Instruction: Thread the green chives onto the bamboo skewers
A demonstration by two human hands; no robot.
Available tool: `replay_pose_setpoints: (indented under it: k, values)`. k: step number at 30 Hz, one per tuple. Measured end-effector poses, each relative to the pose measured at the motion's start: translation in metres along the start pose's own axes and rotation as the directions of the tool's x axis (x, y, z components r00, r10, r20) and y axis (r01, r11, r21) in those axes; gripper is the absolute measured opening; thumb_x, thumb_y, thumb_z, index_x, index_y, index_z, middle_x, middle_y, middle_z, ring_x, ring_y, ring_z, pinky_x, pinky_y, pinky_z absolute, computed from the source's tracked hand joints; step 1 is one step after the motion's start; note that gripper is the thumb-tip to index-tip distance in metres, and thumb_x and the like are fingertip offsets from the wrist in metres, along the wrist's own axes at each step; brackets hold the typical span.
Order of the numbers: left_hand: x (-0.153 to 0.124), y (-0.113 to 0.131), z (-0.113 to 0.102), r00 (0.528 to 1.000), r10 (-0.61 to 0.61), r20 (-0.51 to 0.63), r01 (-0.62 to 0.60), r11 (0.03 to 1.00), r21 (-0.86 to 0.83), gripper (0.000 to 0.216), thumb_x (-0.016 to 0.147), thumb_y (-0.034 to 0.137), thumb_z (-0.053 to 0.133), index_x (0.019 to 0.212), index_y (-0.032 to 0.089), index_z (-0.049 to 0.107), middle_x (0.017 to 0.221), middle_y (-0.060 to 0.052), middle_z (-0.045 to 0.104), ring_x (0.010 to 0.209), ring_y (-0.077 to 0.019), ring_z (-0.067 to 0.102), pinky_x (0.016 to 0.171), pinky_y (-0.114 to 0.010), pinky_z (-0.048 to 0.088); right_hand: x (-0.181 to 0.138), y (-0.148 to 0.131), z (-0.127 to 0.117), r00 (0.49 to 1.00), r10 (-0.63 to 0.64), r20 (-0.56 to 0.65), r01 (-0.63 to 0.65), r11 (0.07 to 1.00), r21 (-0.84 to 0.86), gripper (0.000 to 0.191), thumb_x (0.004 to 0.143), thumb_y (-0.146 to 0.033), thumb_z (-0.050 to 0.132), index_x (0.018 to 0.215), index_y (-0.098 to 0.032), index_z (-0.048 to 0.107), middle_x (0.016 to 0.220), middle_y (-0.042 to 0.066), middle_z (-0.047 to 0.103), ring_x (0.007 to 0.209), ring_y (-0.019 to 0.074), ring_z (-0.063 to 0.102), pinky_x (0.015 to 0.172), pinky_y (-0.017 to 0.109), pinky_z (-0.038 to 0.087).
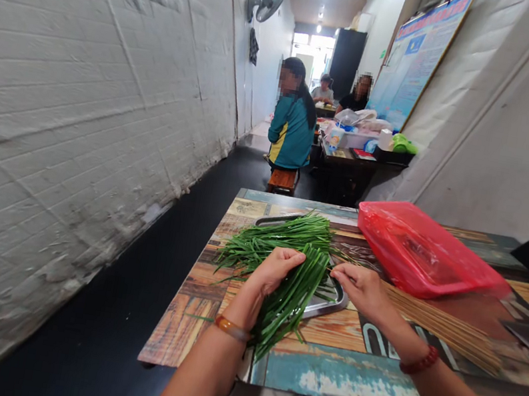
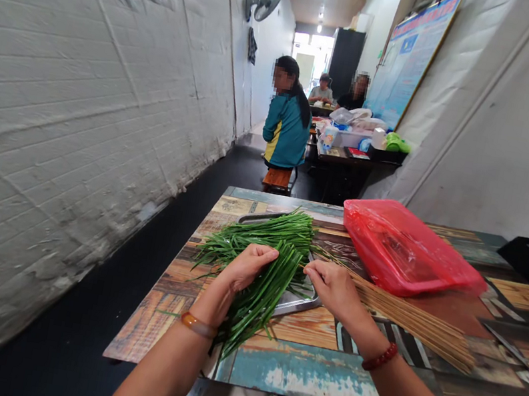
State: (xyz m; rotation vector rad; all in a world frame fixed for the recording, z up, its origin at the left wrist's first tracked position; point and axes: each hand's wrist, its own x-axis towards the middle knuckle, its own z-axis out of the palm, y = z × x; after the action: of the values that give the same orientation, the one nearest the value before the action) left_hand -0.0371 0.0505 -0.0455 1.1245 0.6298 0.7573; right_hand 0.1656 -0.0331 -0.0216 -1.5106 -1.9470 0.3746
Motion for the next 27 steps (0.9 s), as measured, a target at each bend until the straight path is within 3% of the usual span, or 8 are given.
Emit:
replay_pose_setpoints:
  k: [4,9,15,19,23,27]
  values:
    - [-0.001,0.0,0.002,1.0,-0.024,0.015,0.024,0.999,-0.027,0.035,0.066,0.044,0.072,0.065,0.01,0.062,0.055,0.001,0.059,0.046,-0.0065,0.049,0.048,-0.018,0.035,0.0,0.006,0.002,0.999,0.032,0.013,-0.033,0.999,0.04,0.027,0.088,-0.032,0.043,0.076,-0.019,0.063,0.071,0.002,0.066,0.066,0.0168,0.059,0.061,0.026,0.043]
    - [-0.004,-0.001,0.004,0.978,-0.131,0.163,0.131,0.991,0.012,0.035,0.06,0.036,0.078,0.078,0.008,0.067,0.069,-0.005,0.067,0.055,-0.0106,0.057,0.055,-0.021,0.042,0.001,0.01,0.0,0.997,0.076,0.024,-0.077,0.994,0.083,0.029,0.088,-0.032,0.043,0.075,-0.018,0.063,0.066,0.001,0.063,0.06,0.0152,0.056,0.055,0.024,0.039]
    - [-0.002,-0.003,0.008,0.981,-0.135,0.141,0.116,0.984,0.133,0.034,0.059,0.037,0.078,0.072,0.008,0.066,0.061,0.0,0.063,0.051,-0.0085,0.052,0.053,-0.02,0.038,-0.001,0.008,0.006,0.992,0.103,0.069,-0.111,0.987,0.118,0.027,0.086,-0.034,0.046,0.076,-0.017,0.065,0.057,-0.001,0.06,0.052,0.0127,0.054,0.05,0.022,0.037]
    - [-0.003,-0.002,0.008,0.976,-0.135,0.171,0.094,0.97,0.226,0.035,0.063,0.039,0.075,0.076,0.008,0.063,0.062,0.0,0.059,0.051,-0.0075,0.048,0.052,-0.019,0.036,-0.005,0.004,0.007,0.992,0.13,-0.004,-0.129,0.985,0.113,0.033,0.085,-0.036,0.046,0.067,-0.016,0.065,0.057,0.0,0.06,0.054,0.0129,0.053,0.05,0.022,0.037]
    - [-0.005,0.016,0.011,0.987,-0.053,0.154,-0.003,0.937,0.349,0.035,0.064,0.039,0.073,0.064,0.011,0.053,0.053,0.006,0.045,0.047,-0.0037,0.037,0.047,-0.017,0.026,-0.003,-0.004,-0.019,0.986,0.117,-0.117,-0.106,0.99,0.093,0.033,0.084,-0.036,0.048,0.064,-0.017,0.066,0.058,0.0,0.061,0.056,0.0139,0.054,0.053,0.023,0.037]
    - [-0.009,0.048,0.021,0.984,0.075,0.162,-0.138,0.895,0.425,0.035,0.065,0.036,0.072,0.062,0.013,0.047,0.057,0.006,0.042,0.052,-0.0041,0.036,0.05,-0.017,0.027,0.006,-0.02,-0.062,0.967,0.08,-0.241,-0.064,0.995,0.073,0.029,0.083,-0.036,0.049,0.07,-0.017,0.069,0.062,0.0,0.062,0.058,0.014,0.054,0.053,0.023,0.035]
